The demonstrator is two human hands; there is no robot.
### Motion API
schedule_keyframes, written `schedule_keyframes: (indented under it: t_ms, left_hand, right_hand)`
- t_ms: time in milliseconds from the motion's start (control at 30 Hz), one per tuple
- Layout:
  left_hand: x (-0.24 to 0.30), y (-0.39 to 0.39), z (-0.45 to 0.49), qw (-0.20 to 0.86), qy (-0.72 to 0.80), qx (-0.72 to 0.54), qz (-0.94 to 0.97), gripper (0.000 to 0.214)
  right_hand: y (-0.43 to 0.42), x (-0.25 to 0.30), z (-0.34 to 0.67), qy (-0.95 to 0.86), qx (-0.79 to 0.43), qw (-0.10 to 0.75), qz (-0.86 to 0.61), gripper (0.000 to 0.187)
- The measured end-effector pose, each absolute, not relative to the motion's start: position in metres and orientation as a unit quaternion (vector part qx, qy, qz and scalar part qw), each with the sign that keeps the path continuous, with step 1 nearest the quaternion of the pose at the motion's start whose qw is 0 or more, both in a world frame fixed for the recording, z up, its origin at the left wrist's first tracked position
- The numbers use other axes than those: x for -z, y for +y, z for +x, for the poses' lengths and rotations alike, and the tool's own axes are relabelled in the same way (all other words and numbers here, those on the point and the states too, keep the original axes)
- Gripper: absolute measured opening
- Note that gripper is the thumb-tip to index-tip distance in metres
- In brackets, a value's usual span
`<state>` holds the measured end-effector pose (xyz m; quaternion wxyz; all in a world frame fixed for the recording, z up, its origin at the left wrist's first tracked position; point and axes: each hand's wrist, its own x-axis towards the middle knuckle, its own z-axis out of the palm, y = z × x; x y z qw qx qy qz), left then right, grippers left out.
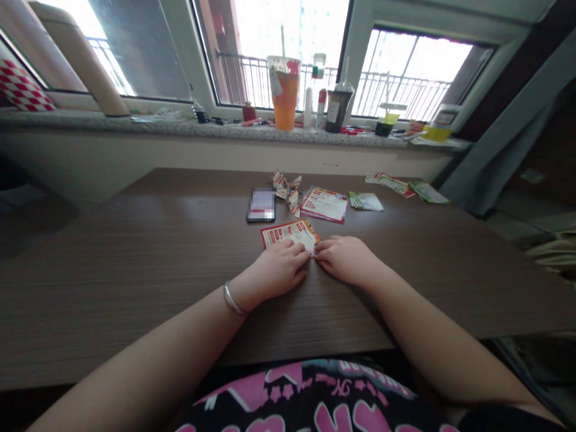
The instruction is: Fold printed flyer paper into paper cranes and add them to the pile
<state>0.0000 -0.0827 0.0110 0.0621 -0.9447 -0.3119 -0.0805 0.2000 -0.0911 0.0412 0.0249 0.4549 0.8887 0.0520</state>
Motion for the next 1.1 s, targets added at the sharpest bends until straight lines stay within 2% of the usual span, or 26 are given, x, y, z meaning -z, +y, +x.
schedule_keyframes:
  t_ms: [767, 1100]
  left_hand:
    - [-0.021, -0.083, 0.005, 0.076, -0.339, 0.056, -0.936, 0.033]
    - [-0.026, -0.078, -0.016, 0.039, -0.34, 0.062, -0.938, 0.033]
  right_hand:
    - [-0.088, -0.041, 0.199, 0.857, -0.015, 0.009, 0.515, 0.034]
    - [-0.087, -0.04, 0.2, 0.866, -0.016, 0.011, 0.5, 0.033]
